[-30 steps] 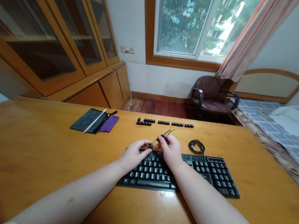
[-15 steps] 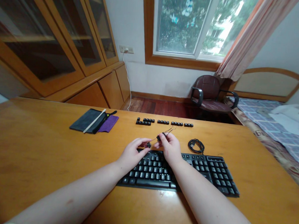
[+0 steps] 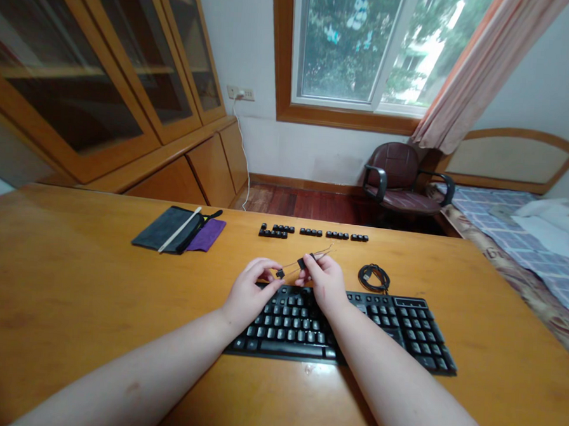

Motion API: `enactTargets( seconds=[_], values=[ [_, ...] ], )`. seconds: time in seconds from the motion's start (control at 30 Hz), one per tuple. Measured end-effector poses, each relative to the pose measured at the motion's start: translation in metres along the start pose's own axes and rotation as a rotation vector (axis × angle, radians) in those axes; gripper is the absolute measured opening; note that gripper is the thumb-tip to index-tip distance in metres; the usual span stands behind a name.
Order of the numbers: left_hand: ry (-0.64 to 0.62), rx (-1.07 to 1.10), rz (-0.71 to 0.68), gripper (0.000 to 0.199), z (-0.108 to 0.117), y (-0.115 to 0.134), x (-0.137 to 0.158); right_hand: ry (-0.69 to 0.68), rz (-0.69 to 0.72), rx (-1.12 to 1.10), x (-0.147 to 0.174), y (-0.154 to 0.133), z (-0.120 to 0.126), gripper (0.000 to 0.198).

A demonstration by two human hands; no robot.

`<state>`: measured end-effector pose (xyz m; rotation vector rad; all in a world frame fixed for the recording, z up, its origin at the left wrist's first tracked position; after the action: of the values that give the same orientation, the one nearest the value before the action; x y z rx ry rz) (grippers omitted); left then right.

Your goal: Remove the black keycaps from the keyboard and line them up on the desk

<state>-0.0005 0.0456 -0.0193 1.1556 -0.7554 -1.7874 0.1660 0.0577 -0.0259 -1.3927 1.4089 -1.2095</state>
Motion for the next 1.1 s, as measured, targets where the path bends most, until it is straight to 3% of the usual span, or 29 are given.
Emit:
enactTargets(
  seconds=[0.17,0.47,0.67,1.1],
  values=[
    [0.016,0.002,-0.022,0.019,0.002,0.003,0.0,-0.083,-0.039,-0.001,-0.001,0.003,-0.001,0.036],
    [0.016,0.002,-0.058,0.018,0.003,0.008,0.001,-0.28,0.073,0.105,0.003,0.003,-0.014,0.033],
    [0.021,-0.007,-0.021,0.017,0.002,0.008,0.0,-0.248,0.201,0.177,0.005,-0.006,-0.014,0.024],
    [-0.008,0.139,0.135,0.017,-0.003,-0.003,0.001,-0.269,0.11,0.08,0.01,-0.01,-0.017,0.022]
  ],
)
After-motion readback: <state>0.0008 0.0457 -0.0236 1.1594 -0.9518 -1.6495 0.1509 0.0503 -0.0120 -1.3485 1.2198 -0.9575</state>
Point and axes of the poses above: each hand's wrist, its own x-axis away from the middle knuckle, its own z-axis out of the back of the hand, y = z × x, the point moved 4 cm from there along -x, towards the middle knuckle, and after that the axes turned 2 degrees about -z, right-handed, at the moved point
